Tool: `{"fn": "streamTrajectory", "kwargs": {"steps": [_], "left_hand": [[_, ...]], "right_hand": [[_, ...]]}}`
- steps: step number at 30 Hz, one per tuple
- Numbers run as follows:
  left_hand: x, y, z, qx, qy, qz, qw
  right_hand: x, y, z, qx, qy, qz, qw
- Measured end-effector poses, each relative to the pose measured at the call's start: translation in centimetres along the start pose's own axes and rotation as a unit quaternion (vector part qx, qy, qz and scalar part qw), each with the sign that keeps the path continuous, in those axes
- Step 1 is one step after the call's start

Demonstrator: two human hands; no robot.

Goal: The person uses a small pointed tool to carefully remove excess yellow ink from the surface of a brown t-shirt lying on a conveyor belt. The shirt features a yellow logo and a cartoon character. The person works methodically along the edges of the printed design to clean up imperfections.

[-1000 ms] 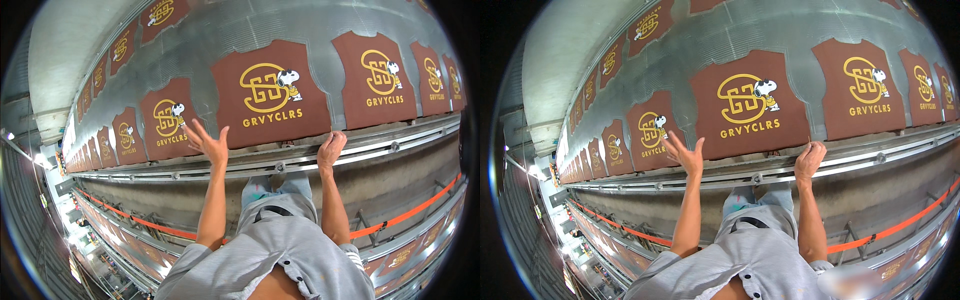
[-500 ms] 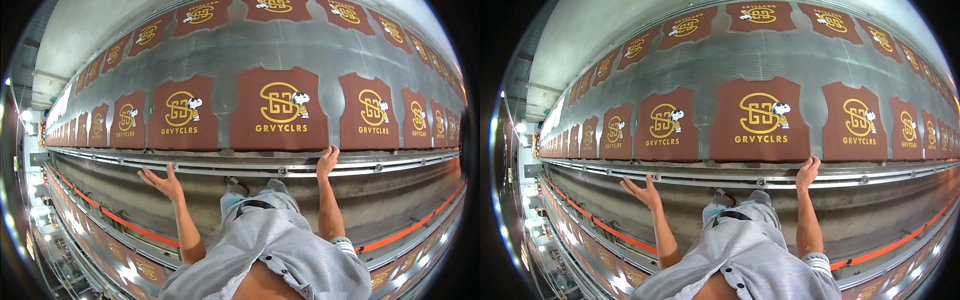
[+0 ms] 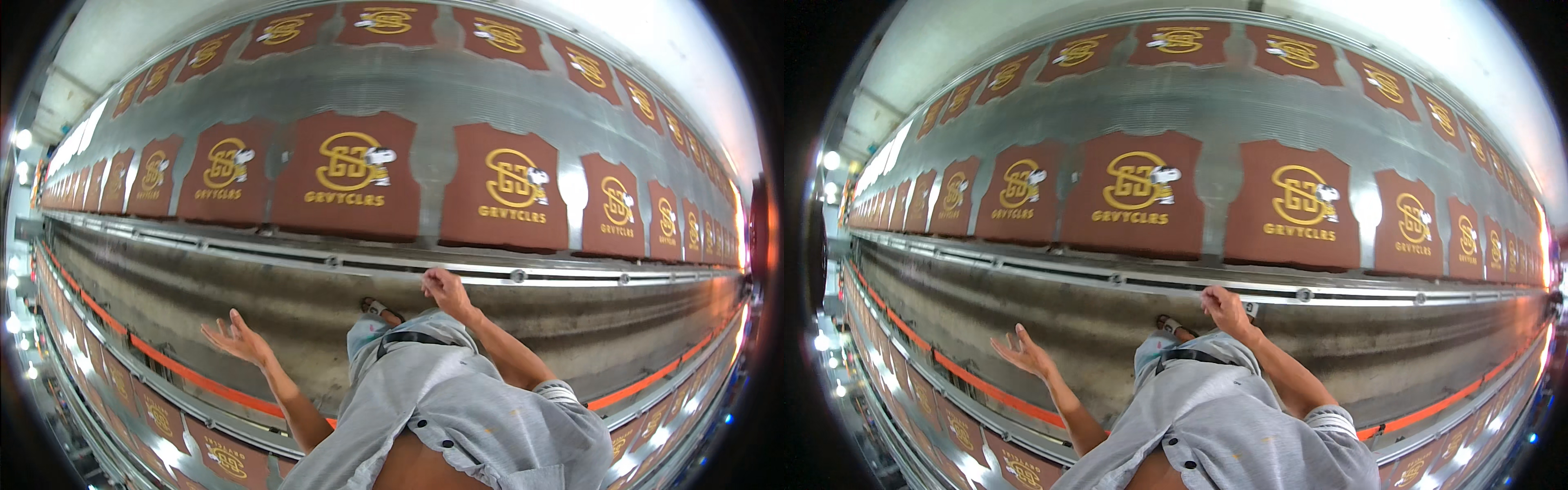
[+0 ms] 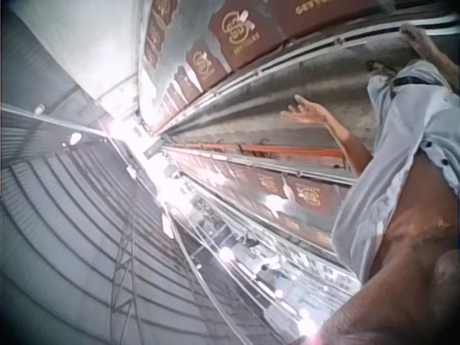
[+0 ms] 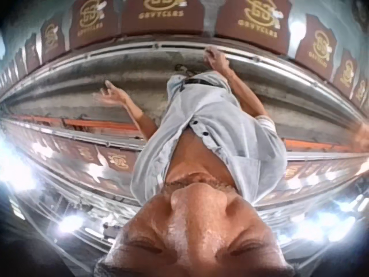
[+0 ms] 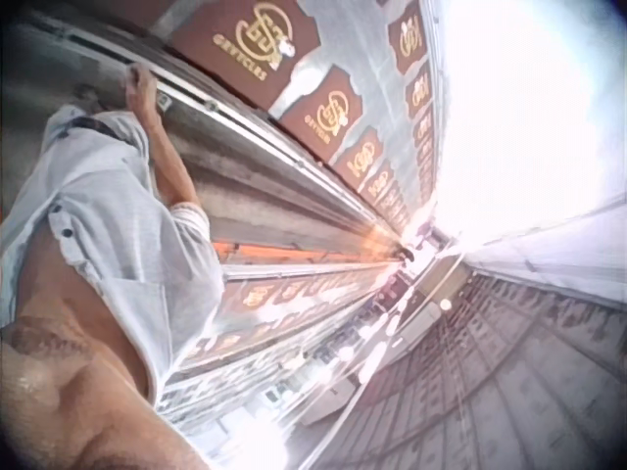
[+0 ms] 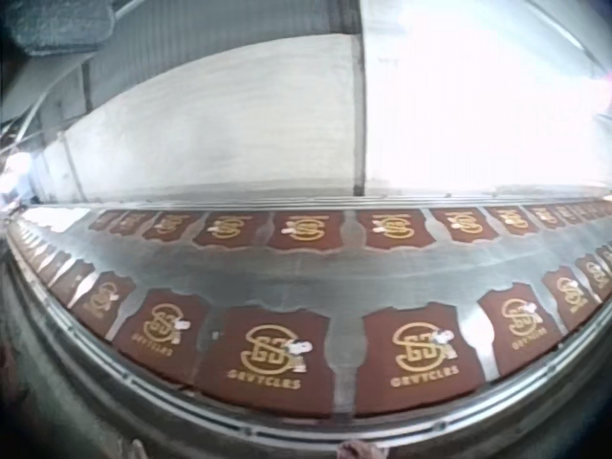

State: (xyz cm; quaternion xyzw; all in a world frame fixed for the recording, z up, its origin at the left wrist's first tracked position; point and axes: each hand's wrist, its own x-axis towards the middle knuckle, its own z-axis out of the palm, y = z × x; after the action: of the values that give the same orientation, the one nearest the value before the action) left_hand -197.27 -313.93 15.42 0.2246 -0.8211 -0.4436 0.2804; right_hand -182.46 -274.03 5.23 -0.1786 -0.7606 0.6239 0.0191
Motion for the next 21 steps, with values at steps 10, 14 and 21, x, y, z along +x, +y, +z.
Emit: {"fn": "streamTrajectory", "kwargs": {"steps": [10,14,21], "left_hand": [[9.0,-3.8,-9.2,-0.083,0.048,0.016,0.995],[11.7,-6.1,-11.3,-0.052,0.081,-0.018,0.995],[19.3,-7.5,-11.6,0.011,0.130,-0.025,0.991]], "right_hand": [[3.2,4.2,14.7,-0.273,-0.225,0.000,0.935],[6.9,3.1,21.3,-0.348,-0.314,0.075,0.880],[15.5,-10.6,32.7,-0.270,-0.402,-0.001,0.875]]}}
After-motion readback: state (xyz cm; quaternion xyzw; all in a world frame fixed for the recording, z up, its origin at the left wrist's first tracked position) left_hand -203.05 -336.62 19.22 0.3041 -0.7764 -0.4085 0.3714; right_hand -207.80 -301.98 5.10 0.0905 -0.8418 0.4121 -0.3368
